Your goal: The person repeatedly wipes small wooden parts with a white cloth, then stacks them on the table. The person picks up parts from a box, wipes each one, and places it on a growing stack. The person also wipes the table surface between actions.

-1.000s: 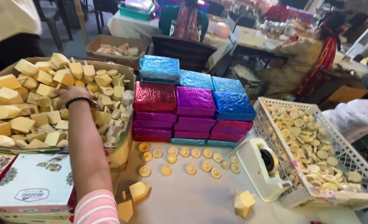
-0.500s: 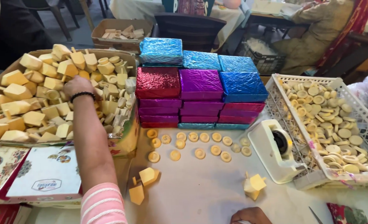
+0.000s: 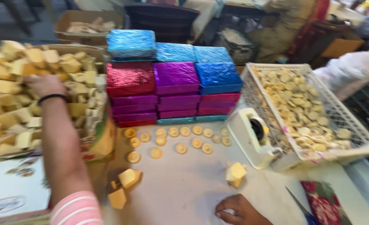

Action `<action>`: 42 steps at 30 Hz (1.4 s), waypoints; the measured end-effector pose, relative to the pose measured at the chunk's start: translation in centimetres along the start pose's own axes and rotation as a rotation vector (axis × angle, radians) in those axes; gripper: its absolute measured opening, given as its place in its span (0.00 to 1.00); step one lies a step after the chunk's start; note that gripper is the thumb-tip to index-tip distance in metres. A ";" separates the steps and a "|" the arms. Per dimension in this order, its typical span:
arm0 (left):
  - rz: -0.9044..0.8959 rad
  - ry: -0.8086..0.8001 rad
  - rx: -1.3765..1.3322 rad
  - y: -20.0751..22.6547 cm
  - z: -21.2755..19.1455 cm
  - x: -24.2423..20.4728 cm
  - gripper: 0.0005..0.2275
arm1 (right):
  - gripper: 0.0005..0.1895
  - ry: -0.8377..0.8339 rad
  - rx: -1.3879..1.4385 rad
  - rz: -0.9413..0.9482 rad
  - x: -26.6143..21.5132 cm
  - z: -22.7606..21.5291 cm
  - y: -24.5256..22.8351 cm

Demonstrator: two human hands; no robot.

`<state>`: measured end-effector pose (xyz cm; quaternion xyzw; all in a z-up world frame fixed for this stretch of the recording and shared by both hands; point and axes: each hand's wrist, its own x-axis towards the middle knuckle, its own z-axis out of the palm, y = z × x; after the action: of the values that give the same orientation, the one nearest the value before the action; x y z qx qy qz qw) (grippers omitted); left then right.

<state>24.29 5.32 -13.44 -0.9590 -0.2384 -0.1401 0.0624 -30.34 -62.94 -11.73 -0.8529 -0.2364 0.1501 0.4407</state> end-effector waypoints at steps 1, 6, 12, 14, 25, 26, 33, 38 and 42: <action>0.023 -0.011 -0.011 0.0 -2.3 -3.6 0.20 | 0.06 0.013 -0.002 0.024 -0.1 -0.2 -0.5; -0.052 -0.039 0.194 0.5 0.0 -0.4 0.19 | 0.05 0.030 0.062 -0.217 0.1 -0.5 -1.3; 0.043 0.031 0.128 1.7 -4.0 -2.8 0.14 | 0.05 0.032 0.020 -0.186 -0.1 -0.2 0.1; 0.005 0.327 -0.023 1.3 -0.8 0.3 0.16 | 0.05 0.047 0.017 -0.245 -0.4 0.2 0.4; 0.628 0.377 -0.056 2.8 -39.4 -35.9 0.36 | 0.07 0.078 -0.052 -0.087 -0.4 1.0 -0.1; 0.640 0.082 -0.205 2.3 -39.4 -38.8 0.36 | 0.07 0.097 -0.070 -0.065 -0.5 1.2 0.2; 0.995 -0.462 0.110 -2.9 -29.3 -43.3 0.30 | 0.10 0.085 -0.031 0.047 -0.5 1.1 -1.0; 1.026 -0.553 0.144 -3.3 -26.8 -40.6 0.23 | 0.09 0.100 -0.048 0.045 -0.3 1.3 0.4; 1.048 -0.666 -0.425 -2.3 -33.8 -33.1 0.21 | 0.08 0.058 -0.116 0.234 0.7 2.5 6.1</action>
<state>-12.89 -13.55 8.97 -0.9317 0.2869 0.1691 -0.1454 -29.22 -63.88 -18.20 -0.9028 -0.1306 0.1617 0.3766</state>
